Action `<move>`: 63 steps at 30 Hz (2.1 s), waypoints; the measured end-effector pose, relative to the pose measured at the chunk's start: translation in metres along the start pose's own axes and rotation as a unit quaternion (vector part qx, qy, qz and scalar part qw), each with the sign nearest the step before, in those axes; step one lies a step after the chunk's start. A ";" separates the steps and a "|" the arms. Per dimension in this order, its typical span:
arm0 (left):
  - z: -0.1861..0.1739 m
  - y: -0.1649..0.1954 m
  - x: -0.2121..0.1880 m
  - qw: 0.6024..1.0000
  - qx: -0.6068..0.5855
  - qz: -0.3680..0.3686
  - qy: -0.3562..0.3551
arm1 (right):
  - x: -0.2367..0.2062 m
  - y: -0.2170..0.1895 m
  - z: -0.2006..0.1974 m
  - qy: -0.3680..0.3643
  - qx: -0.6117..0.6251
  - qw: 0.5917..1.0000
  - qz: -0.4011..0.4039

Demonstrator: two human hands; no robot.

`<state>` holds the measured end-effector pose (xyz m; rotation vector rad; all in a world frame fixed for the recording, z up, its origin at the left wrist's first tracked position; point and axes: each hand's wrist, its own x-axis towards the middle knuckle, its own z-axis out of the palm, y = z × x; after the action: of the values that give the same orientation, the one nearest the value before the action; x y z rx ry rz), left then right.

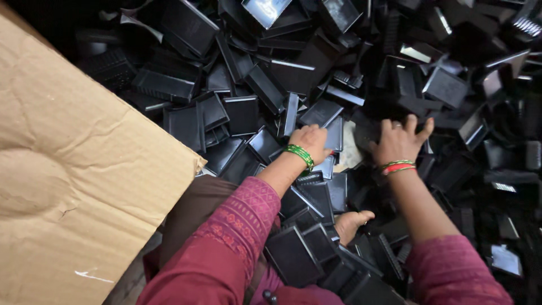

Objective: The person sits on the floor in front of a large pile of black plastic boxes and lids. They pick up boxes one at a time, fit matching pieces together, and place the assembled boxes into an open cardboard carton beside them, repeating the cycle throughout the clip.

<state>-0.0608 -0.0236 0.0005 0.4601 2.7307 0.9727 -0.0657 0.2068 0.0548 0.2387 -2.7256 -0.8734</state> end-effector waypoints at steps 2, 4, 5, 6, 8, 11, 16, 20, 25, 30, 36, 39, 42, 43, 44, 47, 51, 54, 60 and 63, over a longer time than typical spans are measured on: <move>-0.001 0.000 -0.001 1.000 0.000 0.004 -0.009 | -0.003 -0.001 -0.006 -0.006 0.013 1.000 0.008; -0.007 0.001 -0.005 1.000 -0.005 0.004 -0.002 | -0.004 -0.006 -0.018 -0.037 0.069 0.996 0.031; -0.011 0.002 -0.006 1.000 -0.012 0.006 0.012 | -0.005 -0.008 -0.026 -0.038 0.125 0.990 0.058; -0.016 0.005 -0.008 0.999 -0.021 0.008 0.026 | -0.004 -0.009 -0.035 -0.038 0.180 0.979 0.083; -0.025 0.012 -0.014 0.972 -0.096 0.110 0.184 | -0.001 -0.011 -0.057 -0.050 0.342 0.930 0.130; -0.037 0.028 -0.020 0.906 -0.092 0.263 0.319 | 0.008 -0.010 -0.087 -0.074 0.635 0.752 0.161; -0.061 0.028 -0.023 0.925 -0.262 0.142 0.234 | 0.019 -0.009 -0.116 -0.118 0.869 0.463 0.132; -0.078 0.012 -0.018 0.898 -0.376 0.084 0.214 | 0.019 -0.013 -0.115 -0.121 0.898 0.416 0.071; -0.087 -0.006 -0.009 0.861 -0.411 0.048 0.296 | 0.030 -0.020 -0.097 -0.048 0.925 0.342 0.157; -0.093 -0.023 0.005 0.687 -0.661 0.048 0.299 | 0.043 -0.031 -0.086 -0.008 0.933 0.328 0.147; -0.096 -0.024 0.003 0.553 -0.806 0.073 0.196 | 0.027 -0.077 -0.069 -0.002 0.433 0.899 -0.063; -0.098 -0.018 -0.002 0.554 -0.813 0.077 0.161 | 0.021 -0.096 -0.050 0.089 0.349 0.911 -0.200; -0.101 -0.014 -0.004 0.570 -0.807 0.065 0.144 | 0.031 -0.106 -0.029 0.106 0.264 0.924 -0.254; -0.101 -0.012 -0.003 0.574 -0.804 0.061 0.144 | 0.036 -0.107 -0.025 0.048 0.228 0.936 -0.265; -0.101 -0.011 -0.003 0.578 -0.801 0.055 0.146 | 0.043 -0.109 -0.021 -0.010 0.193 0.942 -0.275; -0.100 -0.009 -0.003 0.585 -0.799 0.042 0.133 | 0.062 -0.113 -0.028 -0.170 0.080 0.934 -0.305; -0.097 -0.014 -0.004 0.599 -0.793 0.045 0.106 | 0.072 -0.107 -0.046 -0.041 0.164 0.931 -0.324; -0.097 -0.022 -0.002 0.619 -0.776 0.047 0.113 | 0.062 -0.081 -0.071 0.048 0.254 0.916 -0.308; -0.076 -0.003 0.010 0.680 -0.715 0.006 0.165 | 0.024 -0.043 -0.093 -0.038 0.835 0.538 0.109; -0.052 0.025 0.004 0.733 -0.655 0.034 0.183 | 0.014 -0.059 -0.090 0.035 0.848 0.485 0.209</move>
<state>-0.0742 -0.0334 0.0558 0.0565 1.4977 2.7667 -0.0472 0.1065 0.0934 -0.0949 -2.1523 2.0286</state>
